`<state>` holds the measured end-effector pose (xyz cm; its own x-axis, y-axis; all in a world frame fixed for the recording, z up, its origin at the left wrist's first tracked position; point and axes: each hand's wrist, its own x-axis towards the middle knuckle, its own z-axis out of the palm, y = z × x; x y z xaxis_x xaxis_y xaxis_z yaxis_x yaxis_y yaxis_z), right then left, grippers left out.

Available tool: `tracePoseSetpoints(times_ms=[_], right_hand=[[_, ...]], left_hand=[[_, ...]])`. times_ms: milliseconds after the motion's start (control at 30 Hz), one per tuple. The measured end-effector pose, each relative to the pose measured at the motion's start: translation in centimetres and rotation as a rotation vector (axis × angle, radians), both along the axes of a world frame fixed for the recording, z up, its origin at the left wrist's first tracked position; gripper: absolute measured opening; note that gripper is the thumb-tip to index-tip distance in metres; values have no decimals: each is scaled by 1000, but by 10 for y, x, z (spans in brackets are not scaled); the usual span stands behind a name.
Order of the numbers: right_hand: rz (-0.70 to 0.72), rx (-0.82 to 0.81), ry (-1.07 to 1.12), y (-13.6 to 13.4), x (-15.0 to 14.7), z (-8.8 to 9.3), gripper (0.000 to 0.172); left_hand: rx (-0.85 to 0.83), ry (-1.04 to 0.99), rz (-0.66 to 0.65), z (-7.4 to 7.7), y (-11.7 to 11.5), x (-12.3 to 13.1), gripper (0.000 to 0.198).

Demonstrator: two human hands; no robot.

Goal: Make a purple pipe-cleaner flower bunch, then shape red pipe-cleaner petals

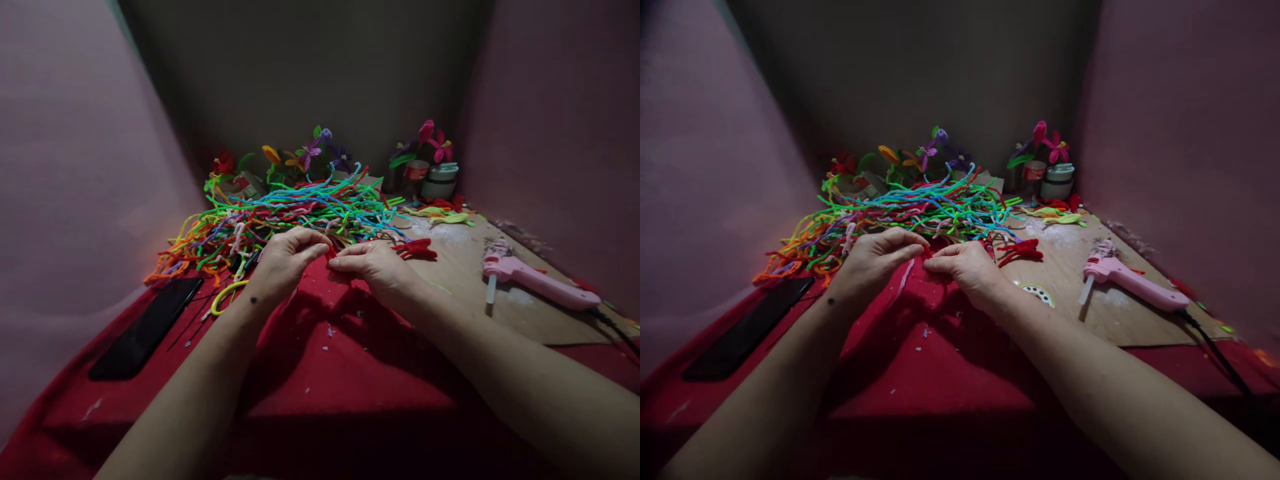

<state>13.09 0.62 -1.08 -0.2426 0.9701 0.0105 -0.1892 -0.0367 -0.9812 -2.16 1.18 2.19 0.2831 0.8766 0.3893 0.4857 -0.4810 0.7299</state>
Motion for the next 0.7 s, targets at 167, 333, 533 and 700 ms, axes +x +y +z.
tracePoseSetpoints(times_ms=[167,333,533,700], right_hand=[[16,97,-126,0,2,1,8],[5,170,-229,-1,4,1,11],[14,82,-137,-2,2,0,9],[74,-90,56,-6,2,7,11]], left_hand=[[-172,-43,-19,4,1,-7,17],[-434,-255,-114,-1,1,-5,12],[-411,-249,-55,-1,-3,4,6],[-237,-161,-68,1,-4,6,5]])
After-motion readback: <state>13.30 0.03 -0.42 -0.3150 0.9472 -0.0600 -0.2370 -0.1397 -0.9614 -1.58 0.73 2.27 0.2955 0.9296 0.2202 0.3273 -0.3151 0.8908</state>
